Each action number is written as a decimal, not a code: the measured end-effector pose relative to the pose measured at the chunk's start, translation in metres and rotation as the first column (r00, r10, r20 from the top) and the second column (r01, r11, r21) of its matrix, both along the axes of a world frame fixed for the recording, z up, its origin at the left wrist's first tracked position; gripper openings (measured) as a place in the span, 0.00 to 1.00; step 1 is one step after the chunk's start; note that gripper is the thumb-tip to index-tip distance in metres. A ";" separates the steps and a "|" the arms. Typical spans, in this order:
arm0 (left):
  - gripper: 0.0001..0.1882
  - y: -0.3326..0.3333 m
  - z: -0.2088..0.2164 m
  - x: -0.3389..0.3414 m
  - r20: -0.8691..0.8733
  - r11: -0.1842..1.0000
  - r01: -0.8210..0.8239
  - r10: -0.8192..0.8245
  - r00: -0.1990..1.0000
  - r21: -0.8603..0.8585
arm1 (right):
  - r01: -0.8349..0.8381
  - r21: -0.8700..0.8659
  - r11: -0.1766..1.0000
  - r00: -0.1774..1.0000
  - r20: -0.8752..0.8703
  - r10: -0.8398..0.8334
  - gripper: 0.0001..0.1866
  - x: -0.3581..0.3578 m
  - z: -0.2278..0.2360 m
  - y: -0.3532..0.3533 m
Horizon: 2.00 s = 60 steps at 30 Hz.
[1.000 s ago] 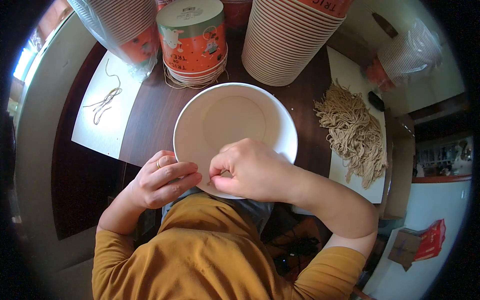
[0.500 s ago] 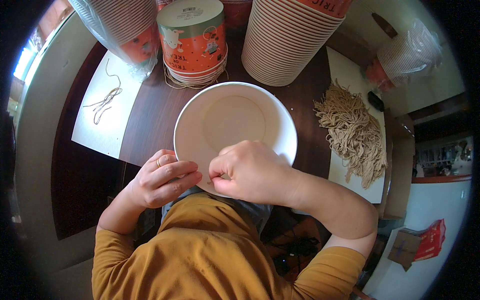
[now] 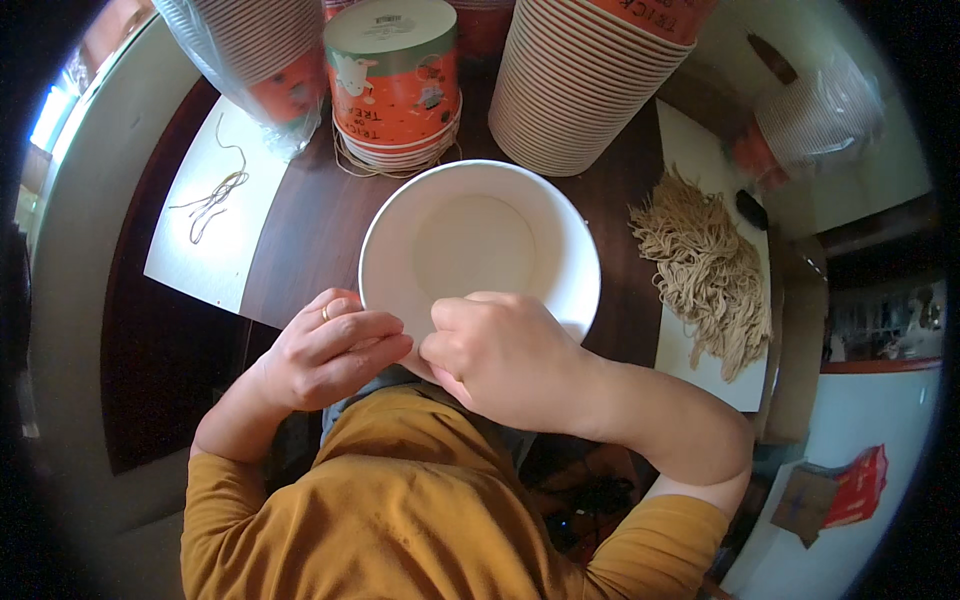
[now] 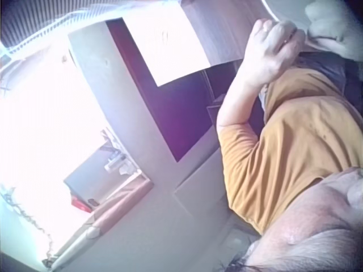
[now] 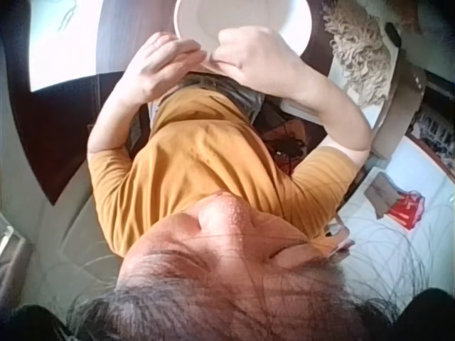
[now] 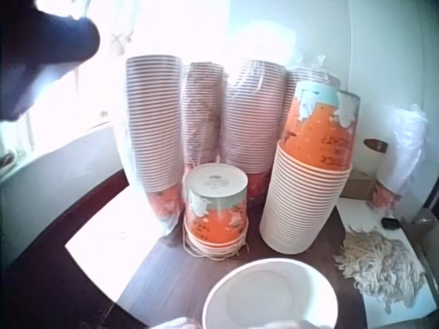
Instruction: Thread string through pre-punched holes in paper buckets and tie knots to create handles.
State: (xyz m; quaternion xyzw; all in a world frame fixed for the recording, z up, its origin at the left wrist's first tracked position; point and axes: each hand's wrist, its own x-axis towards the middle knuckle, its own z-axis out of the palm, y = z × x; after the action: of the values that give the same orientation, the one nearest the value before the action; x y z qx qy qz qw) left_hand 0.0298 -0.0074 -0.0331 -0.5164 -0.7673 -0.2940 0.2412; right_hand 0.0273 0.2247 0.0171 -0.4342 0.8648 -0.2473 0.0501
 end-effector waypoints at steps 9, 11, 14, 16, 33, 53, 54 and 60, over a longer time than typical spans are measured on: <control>0.19 0.008 0.012 -0.024 0.158 1.000 0.017 -0.018 0.987 0.012 | 0.148 -0.017 0.989 0.972 0.185 -0.142 0.07 0.007 0.019 0.003; 0.20 0.010 0.012 -0.030 0.192 1.000 0.019 -0.018 0.981 0.000 | 0.184 -0.041 0.982 0.972 0.157 -0.176 0.10 0.007 0.017 0.005; 0.20 0.026 0.006 -0.027 0.260 0.955 -0.115 0.041 0.965 0.274 | 0.268 -0.101 0.958 0.961 0.100 -0.258 0.11 0.004 0.002 0.010; 0.21 0.028 -0.005 -0.023 0.202 0.927 -0.165 0.100 0.974 0.335 | 0.363 -0.225 0.904 0.929 0.158 -0.334 0.09 0.001 -0.004 0.010; 0.13 0.041 -0.013 -0.004 0.211 0.928 -0.197 0.134 0.968 0.317 | 0.348 -0.141 0.927 0.936 0.112 -0.335 0.09 0.000 0.001 0.011; 0.08 0.056 0.007 -0.011 0.715 0.714 -0.138 -0.629 0.306 0.687 | 0.511 -0.132 0.849 0.784 -0.333 -0.524 0.25 0.035 0.022 0.012; 0.07 0.064 0.006 -0.008 0.718 0.688 -0.213 -0.636 0.284 0.694 | 0.511 -0.117 0.851 0.793 -0.317 -0.520 0.24 0.038 0.020 0.012; 0.05 0.070 0.008 -0.005 0.809 0.773 -0.267 -0.490 0.323 0.575 | 0.427 -0.466 0.775 0.868 -0.029 -0.496 0.12 0.047 0.010 0.005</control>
State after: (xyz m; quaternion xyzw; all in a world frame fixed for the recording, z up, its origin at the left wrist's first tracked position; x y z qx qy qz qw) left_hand 0.0245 0.0627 -0.0252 -0.1932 -0.5749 -0.7866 -0.1156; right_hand 0.0743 0.2293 0.0271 -0.2253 0.8659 -0.4096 -0.1780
